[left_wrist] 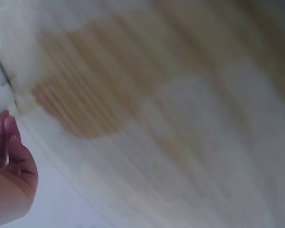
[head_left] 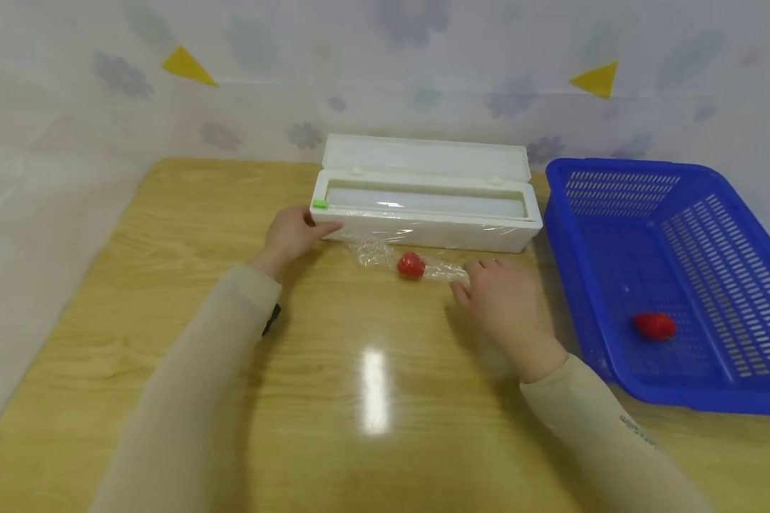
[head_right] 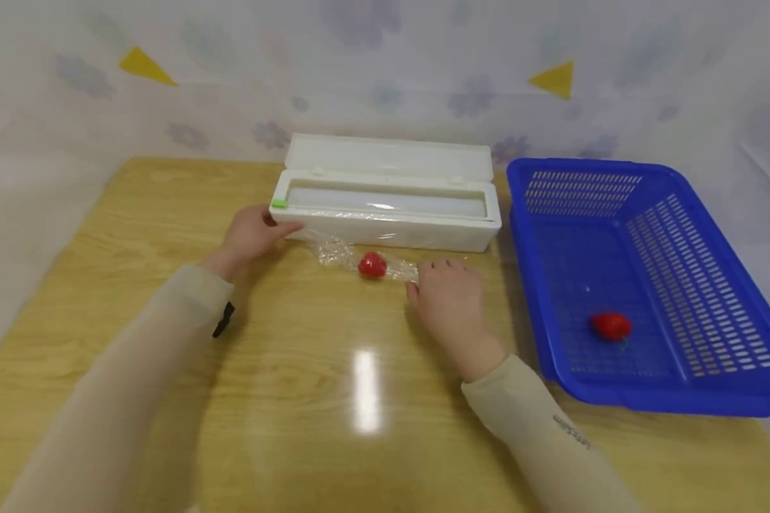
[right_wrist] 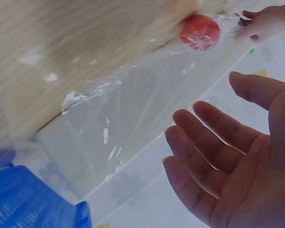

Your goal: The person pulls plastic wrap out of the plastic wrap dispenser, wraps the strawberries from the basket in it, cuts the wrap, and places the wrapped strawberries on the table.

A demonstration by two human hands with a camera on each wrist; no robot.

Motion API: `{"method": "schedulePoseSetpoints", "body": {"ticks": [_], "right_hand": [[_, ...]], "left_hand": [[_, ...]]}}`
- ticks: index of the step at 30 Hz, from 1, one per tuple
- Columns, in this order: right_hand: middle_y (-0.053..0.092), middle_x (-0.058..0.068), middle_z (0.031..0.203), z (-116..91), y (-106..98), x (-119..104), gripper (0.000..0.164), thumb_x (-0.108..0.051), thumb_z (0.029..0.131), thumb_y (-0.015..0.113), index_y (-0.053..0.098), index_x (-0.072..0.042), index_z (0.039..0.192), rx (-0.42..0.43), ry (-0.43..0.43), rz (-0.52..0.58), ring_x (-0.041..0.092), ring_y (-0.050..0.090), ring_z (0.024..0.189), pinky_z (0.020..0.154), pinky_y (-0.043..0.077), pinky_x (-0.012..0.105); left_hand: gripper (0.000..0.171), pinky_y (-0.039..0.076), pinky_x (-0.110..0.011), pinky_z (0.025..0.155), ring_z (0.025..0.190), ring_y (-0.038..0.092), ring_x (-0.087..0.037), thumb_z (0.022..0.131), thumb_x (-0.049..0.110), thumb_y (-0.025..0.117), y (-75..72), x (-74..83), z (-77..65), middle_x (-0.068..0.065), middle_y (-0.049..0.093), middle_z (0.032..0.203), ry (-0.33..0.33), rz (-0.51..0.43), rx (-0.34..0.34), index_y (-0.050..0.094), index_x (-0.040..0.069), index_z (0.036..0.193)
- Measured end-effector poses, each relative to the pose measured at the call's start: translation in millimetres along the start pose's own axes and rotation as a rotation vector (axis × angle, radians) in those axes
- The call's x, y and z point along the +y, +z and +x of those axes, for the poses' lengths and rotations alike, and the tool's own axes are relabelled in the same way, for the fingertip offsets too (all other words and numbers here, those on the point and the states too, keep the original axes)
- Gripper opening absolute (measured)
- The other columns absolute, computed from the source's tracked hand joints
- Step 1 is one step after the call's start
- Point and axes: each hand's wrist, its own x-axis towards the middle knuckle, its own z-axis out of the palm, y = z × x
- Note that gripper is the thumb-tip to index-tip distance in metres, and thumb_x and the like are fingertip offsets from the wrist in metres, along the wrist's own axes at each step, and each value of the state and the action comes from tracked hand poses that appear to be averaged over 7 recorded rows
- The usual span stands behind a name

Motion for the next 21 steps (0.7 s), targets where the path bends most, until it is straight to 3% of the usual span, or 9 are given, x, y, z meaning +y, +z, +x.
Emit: {"method": "schedulePoseSetpoints", "body": {"ticks": [7,12,15,21], "right_hand": [[0.072,0.017,0.100,37.1,-10.6,-25.5,0.036,-0.031,0.090,0.055,0.068,-0.002,0.106,-0.038,0.008,0.103,0.033,0.063,0.090,0.069,0.056,0.045],[0.071,0.012,0.101,89.6,-11.9,-47.2,0.029,-0.024,0.092,0.054,0.071,-0.004,0.106,-0.041,-0.125,0.200,0.028,0.056,0.097,0.088,0.048,0.042],[0.071,0.010,0.102,117.3,-9.8,-66.3,0.030,-0.024,0.093,0.053,0.071,-0.006,0.109,-0.050,-0.212,0.216,0.026,0.055,0.097,0.090,0.046,0.041],[0.069,0.007,0.109,147.8,-8.3,-104.1,0.038,-0.033,0.094,0.052,0.066,-0.010,0.121,-0.109,-0.266,0.209,0.023,0.053,0.099,0.090,0.048,0.038]], "left_hand": [[0.052,0.035,-0.029,0.052,0.063,0.047,-0.019,0.081,0.059,0.057,-1.5,-2.4,2.6,-0.004,0.056,0.073,0.045,0.128,0.012,0.063,0.008,0.086],[0.052,0.034,-0.029,0.052,0.064,0.047,-0.019,0.082,0.059,0.056,-5.9,0.3,2.1,-0.004,0.056,0.074,0.050,0.141,-0.005,0.062,0.008,0.086],[0.050,0.036,-0.030,0.054,0.065,0.049,-0.020,0.082,0.058,0.056,-11.9,2.2,-0.6,-0.005,0.059,0.074,0.027,0.178,-0.022,0.062,0.008,0.082],[0.050,0.038,-0.029,0.052,0.063,0.053,-0.020,0.084,0.059,0.052,-16.5,7.0,-3.8,-0.004,0.060,0.072,0.041,0.251,-0.062,0.061,0.010,0.078]]}}
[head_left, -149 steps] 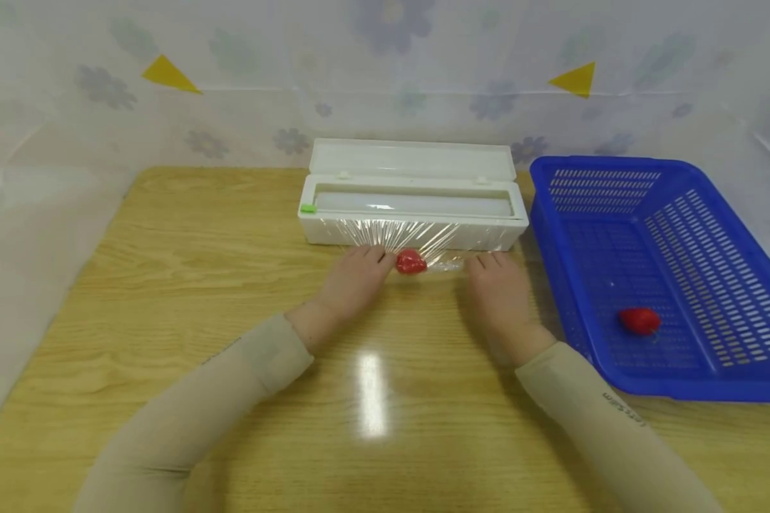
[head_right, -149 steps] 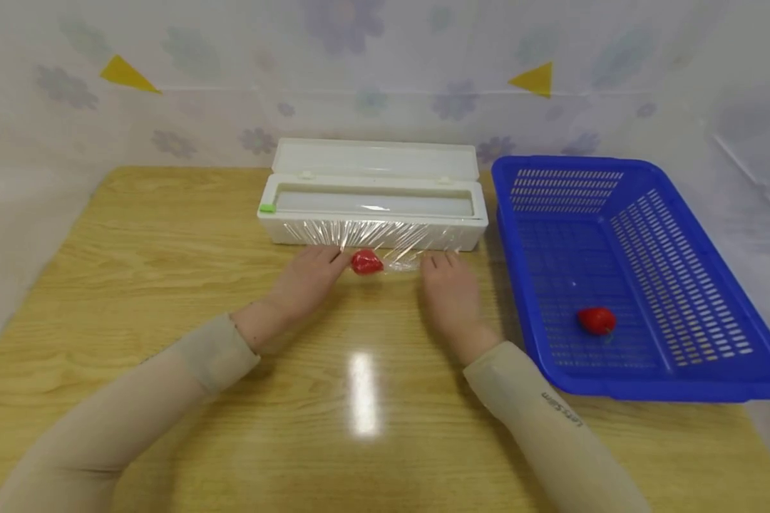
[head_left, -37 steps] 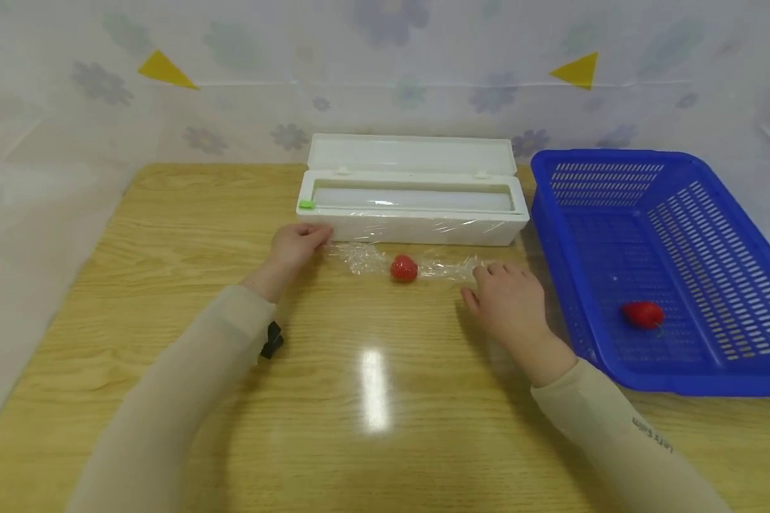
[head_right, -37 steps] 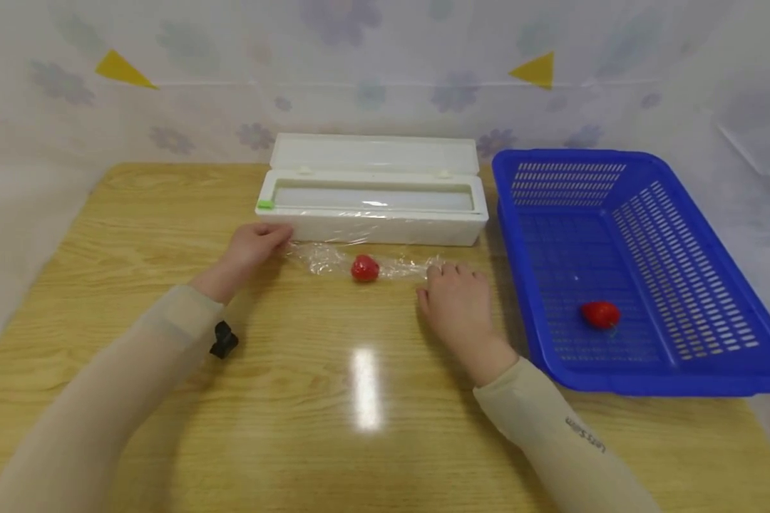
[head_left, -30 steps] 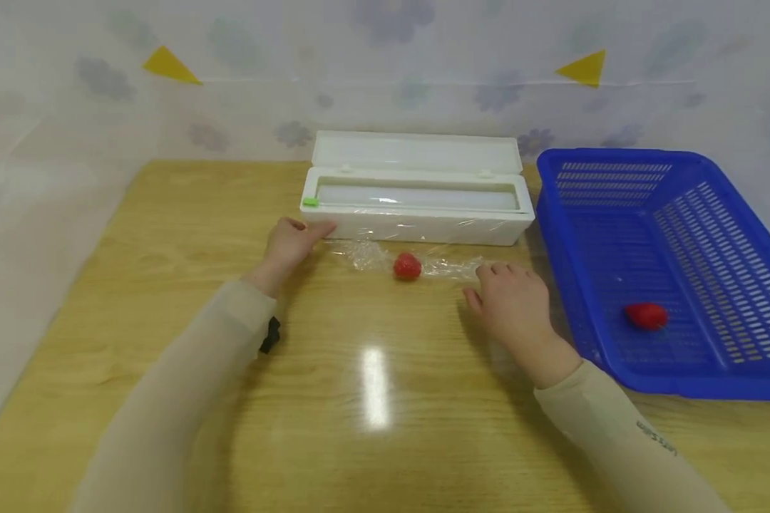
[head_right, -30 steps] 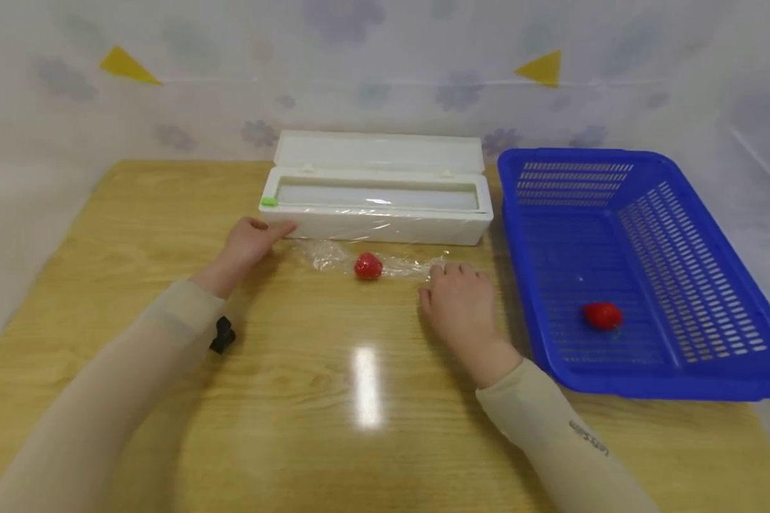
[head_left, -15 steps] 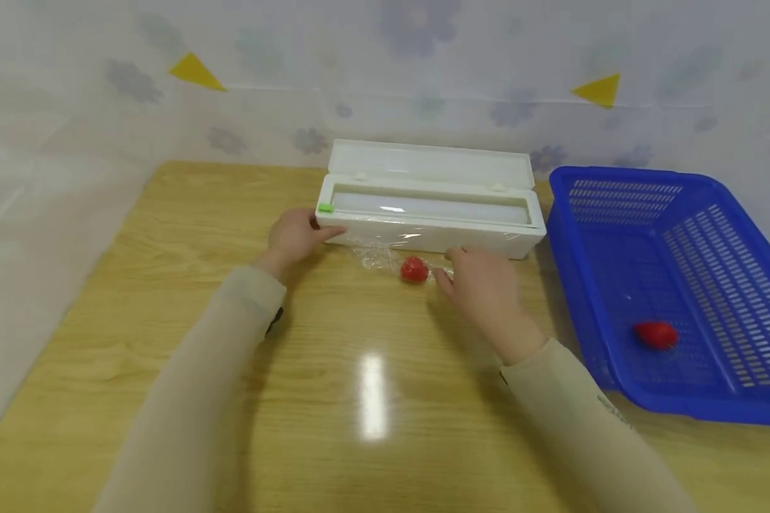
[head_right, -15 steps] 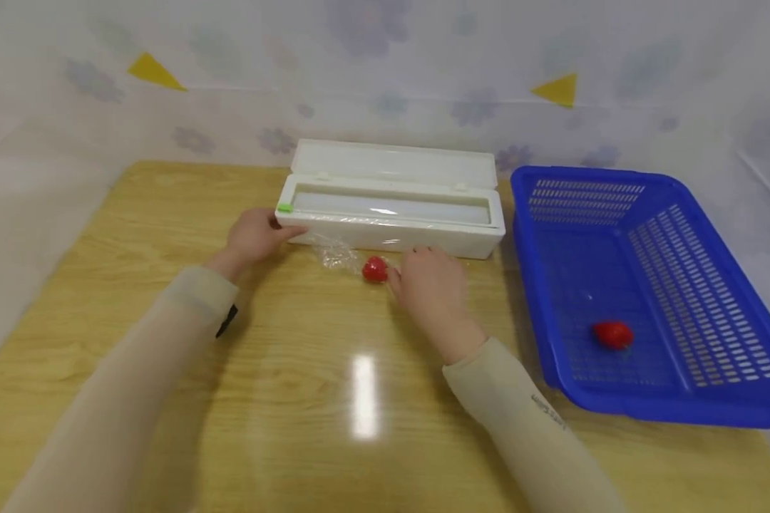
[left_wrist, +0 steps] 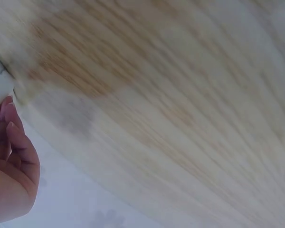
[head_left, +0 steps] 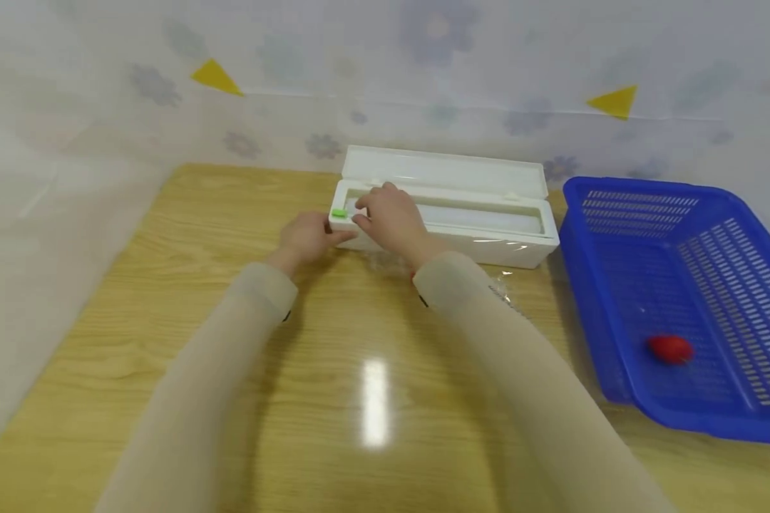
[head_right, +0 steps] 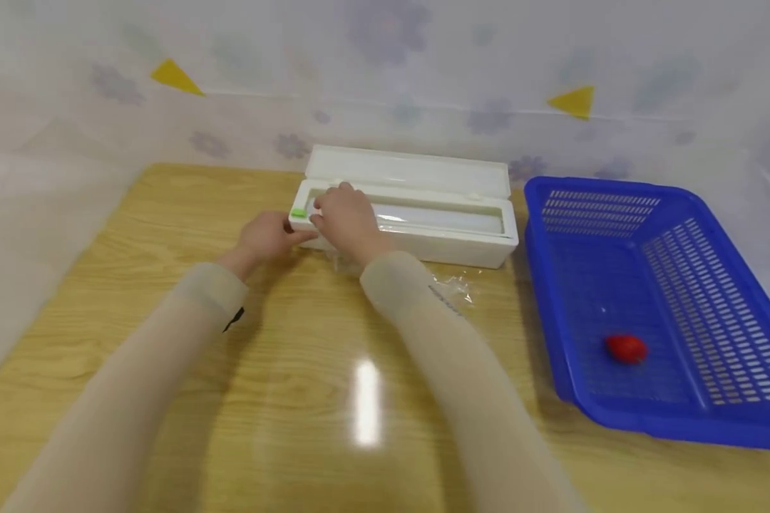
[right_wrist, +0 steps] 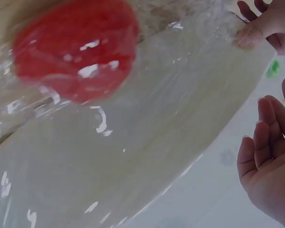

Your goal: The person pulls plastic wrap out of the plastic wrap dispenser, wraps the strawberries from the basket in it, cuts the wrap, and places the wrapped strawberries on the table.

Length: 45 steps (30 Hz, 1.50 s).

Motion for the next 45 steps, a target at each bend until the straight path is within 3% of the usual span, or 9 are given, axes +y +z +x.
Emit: {"method": "schedulePoseSetpoints", "body": {"ticks": [4,11,17,25,31,38,45], "right_hand": [[0.068,0.004,0.114,13.2,2.6,-13.5,0.039,-0.038,0.093,0.053,0.067,-0.012,0.118,-0.042,0.001,-0.089,0.023,0.052,0.100,0.090,0.048,0.036],[0.069,0.004,0.098,21.3,-1.4,-21.7,0.028,-0.034,0.091,0.057,0.072,-0.011,0.095,-0.009,0.026,-0.220,0.022,0.052,0.089,0.080,0.051,0.035],[0.072,0.002,0.102,15.7,-5.0,-11.8,0.028,-0.033,0.090,0.058,0.072,-0.012,0.101,0.008,0.039,-0.150,0.021,0.052,0.091,0.081,0.051,0.035],[0.072,0.004,0.102,9.0,-9.5,0.9,0.029,-0.033,0.090,0.058,0.072,-0.010,0.099,-0.014,0.050,-0.129,0.021,0.051,0.090,0.082,0.053,0.036],[0.073,0.005,0.099,1.1,-9.9,15.0,0.027,-0.031,0.088,0.061,0.073,-0.009,0.097,0.016,0.046,-0.090,0.022,0.052,0.088,0.080,0.052,0.038],[0.074,0.006,0.098,-8.1,-15.0,27.0,0.026,-0.030,0.088,0.062,0.073,-0.008,0.095,-0.015,0.047,-0.063,0.024,0.052,0.090,0.079,0.052,0.042],[0.072,0.008,0.095,-12.5,-13.7,34.9,0.025,-0.029,0.089,0.061,0.072,-0.008,0.094,-0.046,0.041,-0.037,0.024,0.051,0.090,0.075,0.051,0.043]], "left_hand": [[0.046,0.037,-0.029,0.051,0.063,0.053,-0.020,0.086,0.054,0.053,2.0,4.9,1.4,-0.003,0.059,0.071,0.021,0.023,0.012,0.058,0.011,0.073],[0.046,0.039,-0.031,0.053,0.068,0.057,-0.021,0.089,0.052,0.051,-0.4,9.2,0.7,-0.006,0.065,0.076,0.026,0.037,0.011,0.065,0.009,0.080],[0.049,0.035,-0.030,0.052,0.063,0.051,-0.021,0.088,0.055,0.049,-3.6,12.7,-0.7,-0.003,0.058,0.068,0.034,0.043,0.005,0.069,0.010,0.090],[0.047,0.036,-0.028,0.051,0.061,0.050,-0.018,0.088,0.054,0.050,-3.1,16.9,1.0,-0.002,0.056,0.067,0.028,0.054,0.008,0.065,0.010,0.079],[0.047,0.038,-0.030,0.055,0.066,0.052,-0.019,0.088,0.055,0.050,-2.7,19.3,0.3,-0.002,0.057,0.070,0.016,0.056,0.003,0.062,0.011,0.077],[0.049,0.045,-0.035,0.064,0.073,0.054,-0.023,0.089,0.054,0.050,-3.8,11.6,-1.8,-0.009,0.064,0.083,-0.003,0.039,-0.006,0.064,0.007,0.086],[0.050,0.045,-0.034,0.065,0.075,0.054,-0.022,0.089,0.055,0.047,-2.0,2.6,-4.6,-0.009,0.065,0.086,-0.035,0.048,-0.031,0.062,0.008,0.085]]}}
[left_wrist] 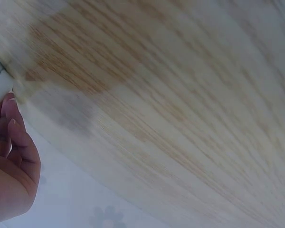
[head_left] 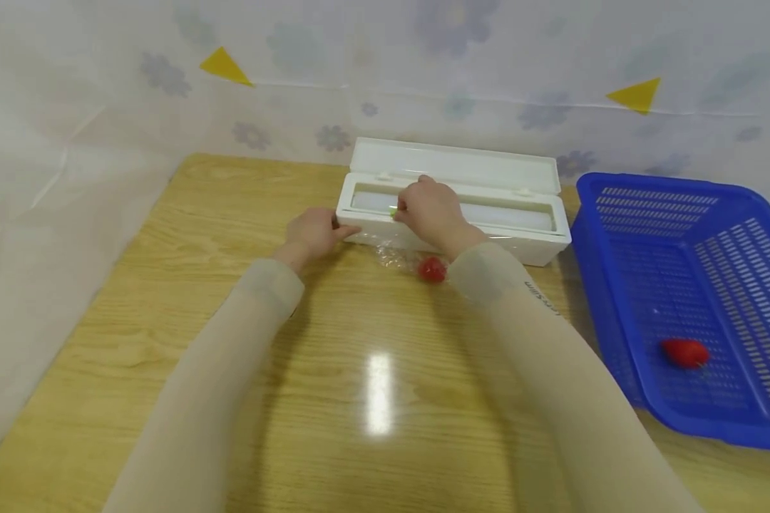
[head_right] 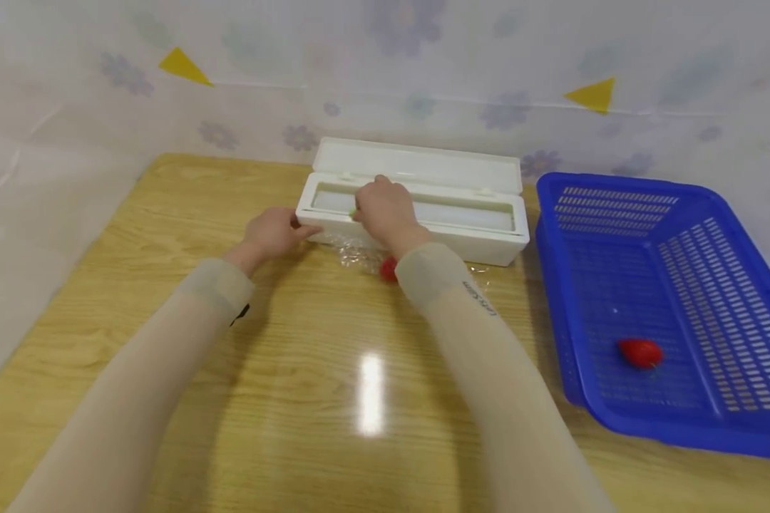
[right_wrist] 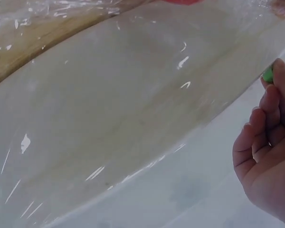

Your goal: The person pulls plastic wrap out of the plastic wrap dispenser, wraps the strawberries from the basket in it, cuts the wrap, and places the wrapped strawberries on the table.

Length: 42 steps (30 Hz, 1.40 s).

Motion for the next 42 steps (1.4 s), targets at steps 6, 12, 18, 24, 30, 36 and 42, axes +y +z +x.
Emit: {"method": "schedulePoseSetpoints", "body": {"ticks": [6,12,18,24,30,36,42], "right_hand": [[0.072,0.010,0.097,-9.3,-4.0,14.7,0.026,-0.027,0.089,0.060,0.073,-0.007,0.098,-0.023,0.013,0.003,0.026,0.050,0.091,0.076,0.051,0.044],[0.072,0.009,0.102,-18.5,-8.9,28.8,0.027,-0.025,0.090,0.059,0.073,-0.008,0.105,-0.057,0.001,0.002,0.025,0.047,0.091,0.073,0.049,0.043],[0.073,0.008,0.094,-27.4,-16.2,42.3,0.023,-0.025,0.087,0.063,0.074,-0.008,0.099,-0.053,-0.005,-0.048,0.024,0.045,0.088,0.070,0.049,0.042],[0.072,0.008,0.092,-35.5,-20.9,53.2,0.022,-0.025,0.087,0.064,0.074,-0.007,0.095,-0.077,0.016,-0.084,0.024,0.043,0.088,0.070,0.048,0.042],[0.069,0.010,0.088,-45.8,-33.9,60.6,0.024,-0.026,0.088,0.062,0.072,-0.005,0.093,-0.121,0.013,-0.205,0.024,0.043,0.084,0.071,0.048,0.043],[0.069,0.014,0.094,-58.0,-46.5,76.8,0.022,-0.023,0.087,0.063,0.072,-0.004,0.093,-0.203,0.067,-0.306,0.030,0.049,0.091,0.077,0.048,0.048],[0.070,0.017,0.099,-60.9,-51.2,80.4,0.021,-0.019,0.085,0.065,0.070,-0.001,0.094,-0.277,0.063,-0.381,0.033,0.051,0.096,0.082,0.047,0.050]], "left_hand": [[0.049,0.042,-0.031,0.060,0.070,0.051,-0.020,0.089,0.055,0.047,0.1,0.2,-1.0,-0.007,0.061,0.081,0.004,-0.001,0.005,0.061,0.008,0.082],[0.050,0.038,-0.030,0.058,0.069,0.050,-0.020,0.089,0.057,0.046,-0.3,0.4,-1.3,-0.006,0.059,0.080,-0.001,-0.002,-0.016,0.059,0.009,0.083],[0.051,0.042,-0.032,0.060,0.072,0.052,-0.022,0.089,0.056,0.046,-0.6,-1.2,-0.8,-0.009,0.062,0.086,0.010,0.002,-0.006,0.060,0.007,0.087],[0.051,0.041,-0.032,0.060,0.072,0.052,-0.021,0.090,0.056,0.045,1.2,-3.0,-0.9,-0.008,0.062,0.085,0.017,0.006,0.008,0.060,0.008,0.085],[0.050,0.039,-0.031,0.058,0.068,0.050,-0.020,0.090,0.056,0.045,-0.5,0.6,-3.0,-0.006,0.059,0.078,0.035,-0.004,0.008,0.060,0.009,0.085],[0.051,0.036,-0.029,0.054,0.064,0.047,-0.019,0.090,0.057,0.044,-1.5,0.0,-2.7,-0.005,0.055,0.074,0.030,-0.014,0.007,0.058,0.008,0.083],[0.053,0.035,-0.029,0.054,0.064,0.047,-0.019,0.089,0.058,0.044,-0.1,-1.3,-3.2,-0.004,0.055,0.074,0.028,-0.011,-0.007,0.060,0.008,0.084]]}}
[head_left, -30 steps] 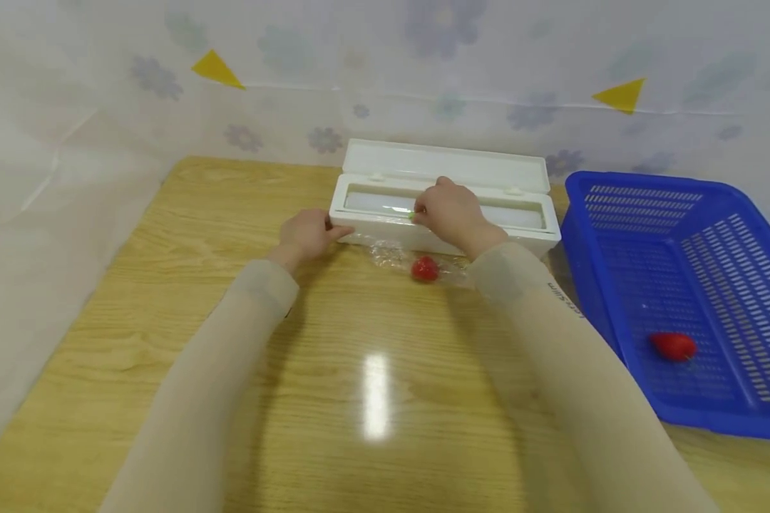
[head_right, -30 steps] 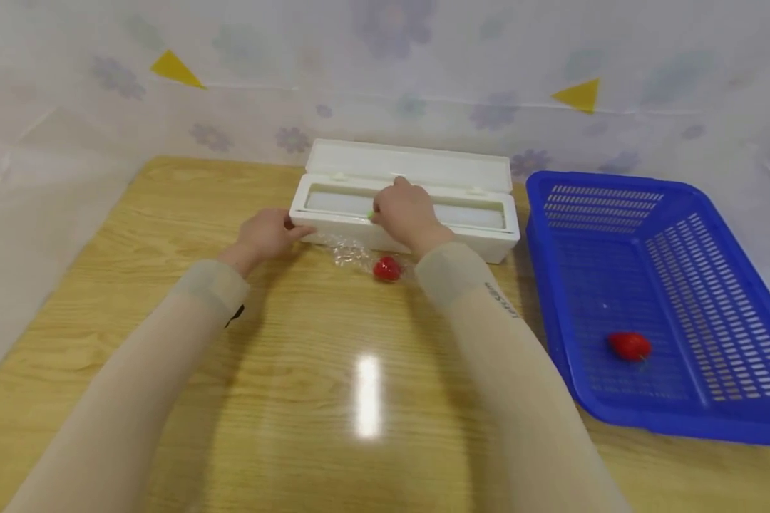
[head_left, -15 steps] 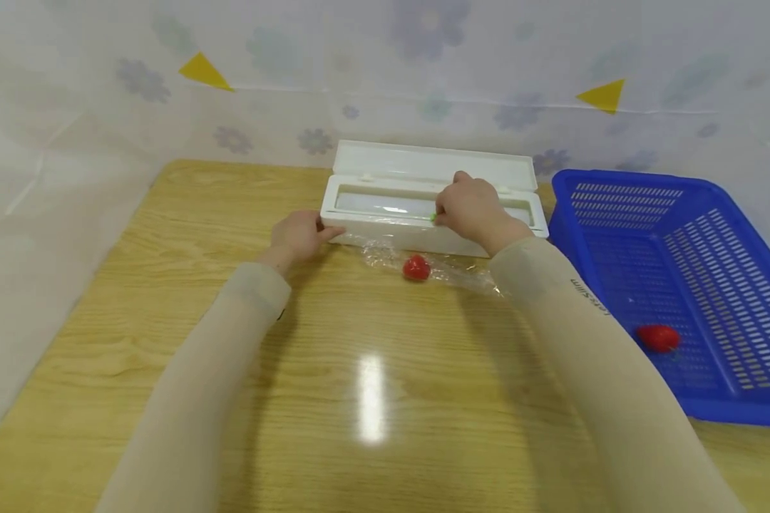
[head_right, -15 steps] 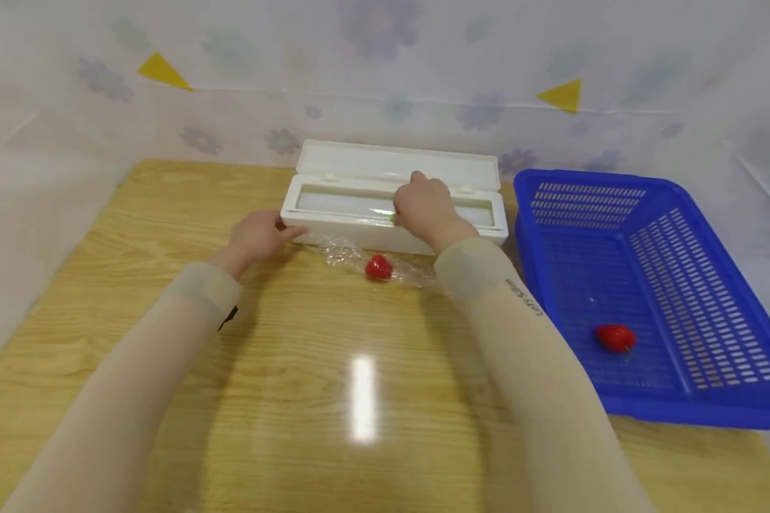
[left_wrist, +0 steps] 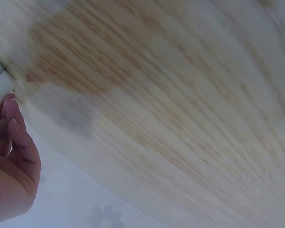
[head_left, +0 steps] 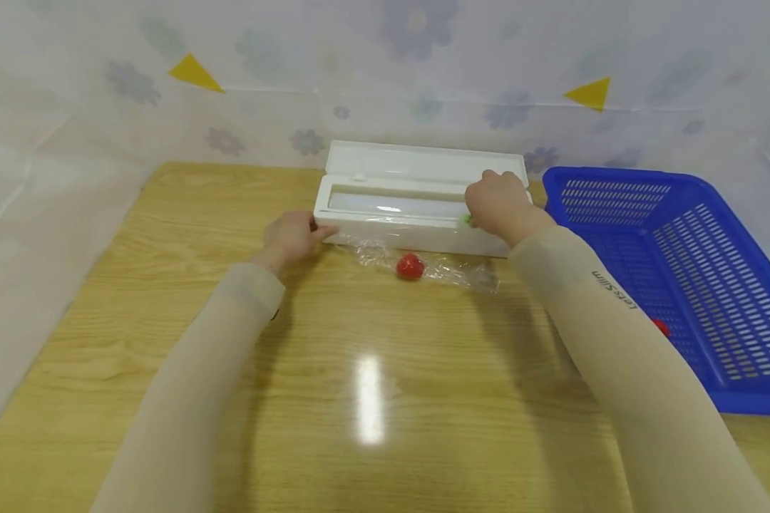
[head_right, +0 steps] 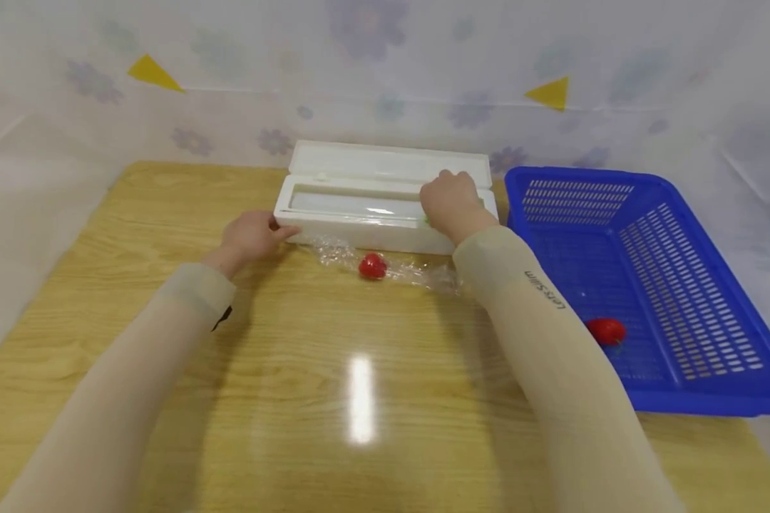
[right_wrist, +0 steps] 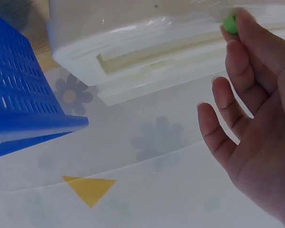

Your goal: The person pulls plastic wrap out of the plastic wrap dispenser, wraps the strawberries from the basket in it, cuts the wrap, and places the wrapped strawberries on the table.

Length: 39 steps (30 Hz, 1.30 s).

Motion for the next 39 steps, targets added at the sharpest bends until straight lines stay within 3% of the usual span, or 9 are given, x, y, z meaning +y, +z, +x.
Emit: {"method": "schedulePoseSetpoints", "body": {"ticks": [7,11,20,29,35,39], "right_hand": [[0.067,0.022,0.104,-2.6,-2.6,5.8,0.024,-0.017,0.085,0.065,0.068,0.002,0.100,-0.072,0.036,-0.039,0.037,0.052,0.100,0.091,0.045,0.055],[0.068,0.020,0.101,-4.4,-3.6,6.8,0.019,-0.014,0.084,0.065,0.069,0.000,0.096,-0.068,0.035,-0.076,0.035,0.053,0.096,0.091,0.044,0.055],[0.068,0.022,0.097,-8.1,-2.0,8.5,0.017,0.000,0.087,0.053,0.068,0.002,0.094,-0.087,0.063,-0.130,0.036,0.056,0.090,0.093,0.045,0.057],[0.068,0.020,0.087,-13.8,7.8,31.6,0.020,0.005,0.084,0.047,0.067,0.001,0.083,-0.129,0.126,-0.175,0.031,0.058,0.080,0.073,0.054,0.049],[0.069,0.026,0.096,-16.7,12.7,42.5,0.024,0.006,0.085,0.044,0.067,0.004,0.091,-0.127,0.132,-0.147,0.040,0.060,0.089,0.089,0.044,0.059],[0.069,0.027,0.099,-19.0,16.9,48.0,0.025,0.005,0.085,0.044,0.067,0.003,0.092,-0.132,0.134,-0.146,0.039,0.061,0.091,0.093,0.040,0.061]], "left_hand": [[0.053,0.037,-0.030,0.055,0.065,0.048,-0.019,0.089,0.058,0.044,1.1,1.2,0.7,-0.005,0.057,0.076,0.013,-0.006,0.013,0.061,0.008,0.086],[0.052,0.038,-0.030,0.055,0.065,0.049,-0.019,0.090,0.057,0.044,-1.0,4.2,-0.5,-0.006,0.058,0.077,0.017,-0.005,0.010,0.061,0.007,0.087],[0.051,0.037,-0.029,0.055,0.065,0.049,-0.019,0.091,0.055,0.045,-0.2,12.1,-2.3,-0.006,0.058,0.077,0.017,-0.005,0.006,0.061,0.007,0.087],[0.049,0.039,-0.031,0.056,0.066,0.049,-0.021,0.091,0.053,0.046,0.0,12.4,2.3,-0.006,0.056,0.074,0.040,-0.009,0.034,0.059,0.007,0.081],[0.051,0.044,-0.035,0.062,0.072,0.053,-0.023,0.091,0.054,0.045,0.8,12.5,3.8,-0.011,0.063,0.084,0.036,0.018,0.016,0.063,0.006,0.088],[0.052,0.045,-0.036,0.064,0.074,0.054,-0.023,0.091,0.054,0.044,3.4,14.9,3.6,-0.011,0.064,0.087,0.037,0.019,0.001,0.063,0.006,0.089]]}}
